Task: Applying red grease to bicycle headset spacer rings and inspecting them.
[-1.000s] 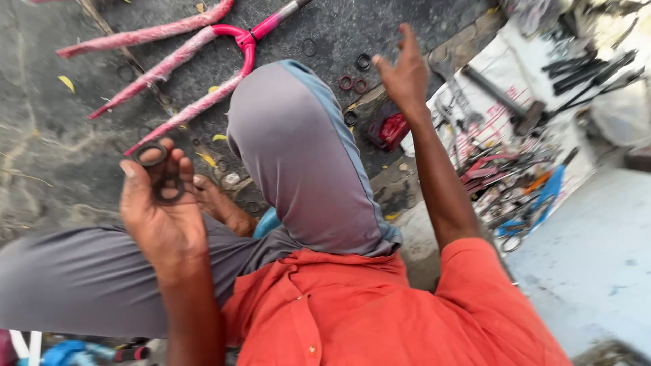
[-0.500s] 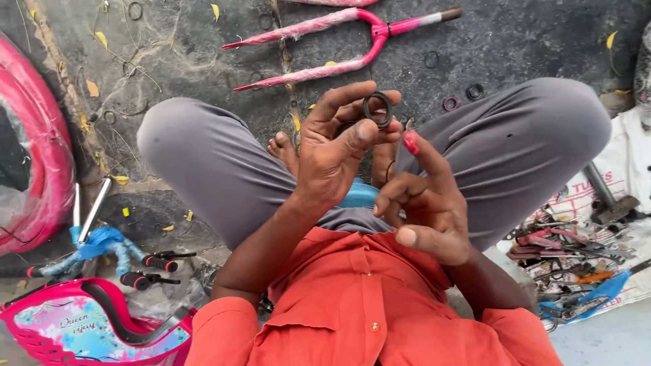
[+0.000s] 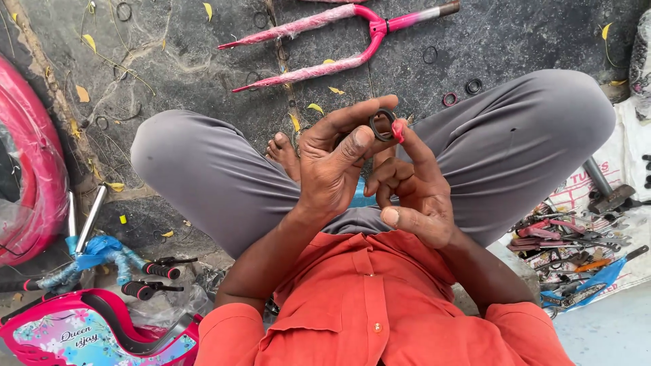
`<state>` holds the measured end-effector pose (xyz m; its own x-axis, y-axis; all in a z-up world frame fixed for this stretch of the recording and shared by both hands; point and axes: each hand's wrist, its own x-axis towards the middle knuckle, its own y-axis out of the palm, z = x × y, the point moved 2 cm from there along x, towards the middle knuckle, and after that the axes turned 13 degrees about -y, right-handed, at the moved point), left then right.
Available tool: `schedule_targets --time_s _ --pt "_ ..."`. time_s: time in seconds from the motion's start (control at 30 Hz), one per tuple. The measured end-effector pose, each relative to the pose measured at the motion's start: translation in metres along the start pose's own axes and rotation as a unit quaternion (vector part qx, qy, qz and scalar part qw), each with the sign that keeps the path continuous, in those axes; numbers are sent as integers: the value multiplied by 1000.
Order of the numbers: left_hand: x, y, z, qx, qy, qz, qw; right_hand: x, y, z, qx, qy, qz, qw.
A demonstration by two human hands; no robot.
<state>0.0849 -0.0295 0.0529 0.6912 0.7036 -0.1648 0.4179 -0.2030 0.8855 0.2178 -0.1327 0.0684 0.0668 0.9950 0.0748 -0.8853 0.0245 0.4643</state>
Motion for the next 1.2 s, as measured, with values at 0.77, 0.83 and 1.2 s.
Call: schedule_targets --time_s 0.77,0.83,1.2 --pt "-1 -3 3 62 45 -25 997 4 6 5 -262 -169 48 949" --pt "-3 -4 4 57 36 -33 997 0 2 2 -241 -149 30 959" --pt "-3 -8 10 39 16 -52 998 3 2 6 -338 -163 -19 927"
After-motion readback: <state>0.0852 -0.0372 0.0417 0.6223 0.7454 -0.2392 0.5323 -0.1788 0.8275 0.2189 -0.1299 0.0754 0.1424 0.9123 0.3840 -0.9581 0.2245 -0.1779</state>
